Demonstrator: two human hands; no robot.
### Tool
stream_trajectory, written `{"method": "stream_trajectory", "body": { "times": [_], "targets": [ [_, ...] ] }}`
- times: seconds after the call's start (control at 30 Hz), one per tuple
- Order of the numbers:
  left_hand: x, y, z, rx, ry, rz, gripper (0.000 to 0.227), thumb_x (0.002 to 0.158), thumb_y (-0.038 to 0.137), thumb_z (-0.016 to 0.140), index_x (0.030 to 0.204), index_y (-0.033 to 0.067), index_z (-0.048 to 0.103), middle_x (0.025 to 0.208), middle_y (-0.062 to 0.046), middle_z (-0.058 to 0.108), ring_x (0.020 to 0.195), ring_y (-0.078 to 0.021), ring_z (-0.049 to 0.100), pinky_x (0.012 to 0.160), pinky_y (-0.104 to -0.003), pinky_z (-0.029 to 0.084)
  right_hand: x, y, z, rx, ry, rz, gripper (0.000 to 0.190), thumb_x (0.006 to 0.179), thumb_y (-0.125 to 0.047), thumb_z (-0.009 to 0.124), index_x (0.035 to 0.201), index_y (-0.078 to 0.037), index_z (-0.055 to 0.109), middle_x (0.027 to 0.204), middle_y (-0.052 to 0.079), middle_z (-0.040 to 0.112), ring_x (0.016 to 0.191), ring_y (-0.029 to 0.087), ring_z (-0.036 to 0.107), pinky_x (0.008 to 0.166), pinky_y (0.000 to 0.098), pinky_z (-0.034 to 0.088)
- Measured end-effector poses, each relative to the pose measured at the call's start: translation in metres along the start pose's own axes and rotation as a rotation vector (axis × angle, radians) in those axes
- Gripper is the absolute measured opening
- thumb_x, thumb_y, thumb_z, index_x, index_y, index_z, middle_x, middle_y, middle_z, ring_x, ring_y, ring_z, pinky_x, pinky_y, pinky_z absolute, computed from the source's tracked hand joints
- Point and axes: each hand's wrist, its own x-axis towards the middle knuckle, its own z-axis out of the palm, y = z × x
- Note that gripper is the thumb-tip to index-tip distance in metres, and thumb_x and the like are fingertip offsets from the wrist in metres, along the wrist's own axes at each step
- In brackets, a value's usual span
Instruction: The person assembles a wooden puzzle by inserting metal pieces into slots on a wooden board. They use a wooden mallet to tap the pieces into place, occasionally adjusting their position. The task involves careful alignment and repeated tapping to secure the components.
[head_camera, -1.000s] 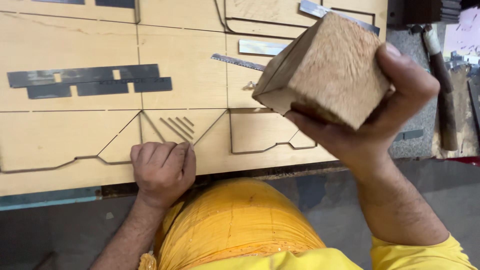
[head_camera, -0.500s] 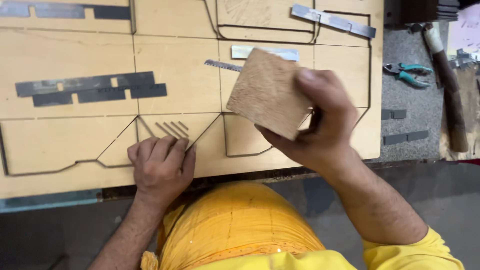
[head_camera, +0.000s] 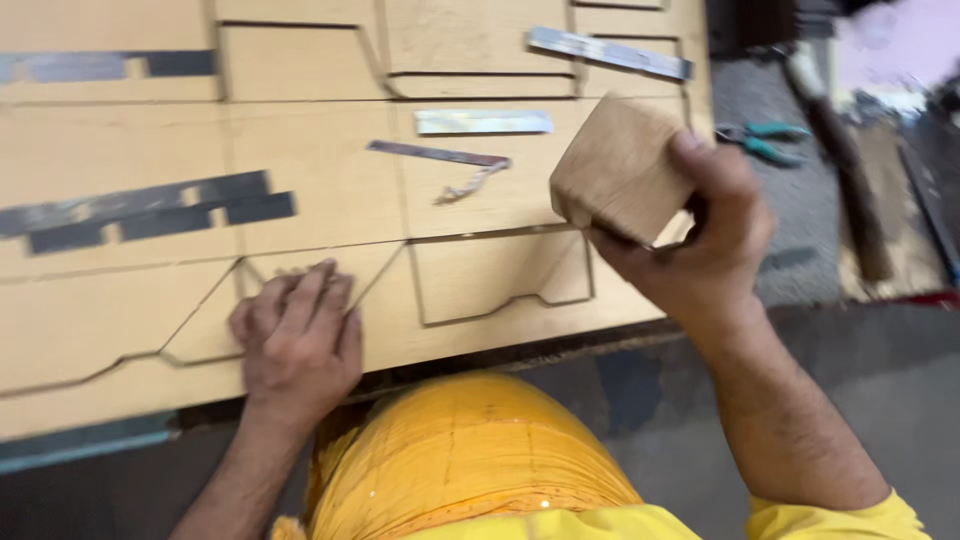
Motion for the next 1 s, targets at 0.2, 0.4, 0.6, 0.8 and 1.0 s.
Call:
{"method": "stream_trajectory", "body": {
  "times": [0.2, 0.4, 0.6, 0.8, 1.0],
  "targets": [
    [-0.002, -0.001, 0.004, 0.018, -0.094, -0.018, 0.042, 0.093, 0.025, 0.071, 0.133, 0.0106, 0.072, 0.138, -0.004, 0.068, 0.134, -0.0264, 0.050, 0.111, -0.050, 0.033, -0.022, -0.004, -0.045, -0.195, 0.240, -0.006, 0.109, 0.076, -0.018, 0.107, 0.152, -0.016, 0.028, 0.143, 0.000, 0.032, 0.136, 0.015, 0.042, 0.113, 0.0340, 0.047],
    [-0.004, 0.001, 0.005, 0.090, -0.105, -0.004, 0.050, 0.094, 0.026, 0.070, 0.141, 0.0097, 0.068, 0.142, -0.005, 0.064, 0.138, -0.0270, 0.049, 0.116, -0.051, 0.032, -0.059, 0.027, 0.001, -0.101, 0.061, 0.349, 0.120, 0.068, -0.025, 0.110, 0.153, -0.015, 0.026, 0.143, 0.011, 0.037, 0.130, 0.023, 0.046, 0.111, 0.0454, 0.051],
    [0.001, 0.002, 0.007, 0.094, -0.142, -0.031, 0.052, 0.088, 0.026, 0.070, 0.138, 0.0096, 0.068, 0.138, -0.004, 0.066, 0.135, -0.0264, 0.048, 0.111, -0.051, 0.031, -0.037, 0.035, -0.053, -0.152, 0.199, 0.210, 0.108, 0.073, -0.018, 0.107, 0.148, -0.017, 0.029, 0.139, 0.008, 0.041, 0.131, 0.022, 0.048, 0.108, 0.0420, 0.050],
    [-0.009, -0.003, 0.010, 0.028, -0.104, -0.027, 0.047, 0.095, 0.025, 0.071, 0.138, 0.0085, 0.068, 0.141, -0.004, 0.066, 0.135, -0.0261, 0.048, 0.111, -0.051, 0.030, -0.039, 0.004, -0.024, -0.172, 0.191, 0.084, 0.116, 0.071, -0.023, 0.107, 0.150, -0.015, 0.022, 0.141, 0.009, 0.037, 0.132, 0.023, 0.044, 0.107, 0.0422, 0.048],
    [0.004, 0.001, 0.008, 0.047, -0.121, -0.049, 0.051, 0.087, 0.027, 0.071, 0.134, 0.0085, 0.069, 0.137, -0.006, 0.066, 0.130, -0.0292, 0.048, 0.108, -0.052, 0.031, -0.070, 0.033, 0.006, -0.018, 0.092, 0.310, 0.110, 0.074, -0.019, 0.106, 0.150, -0.016, 0.026, 0.142, 0.009, 0.043, 0.132, 0.025, 0.053, 0.109, 0.0396, 0.054]
  ]
}}
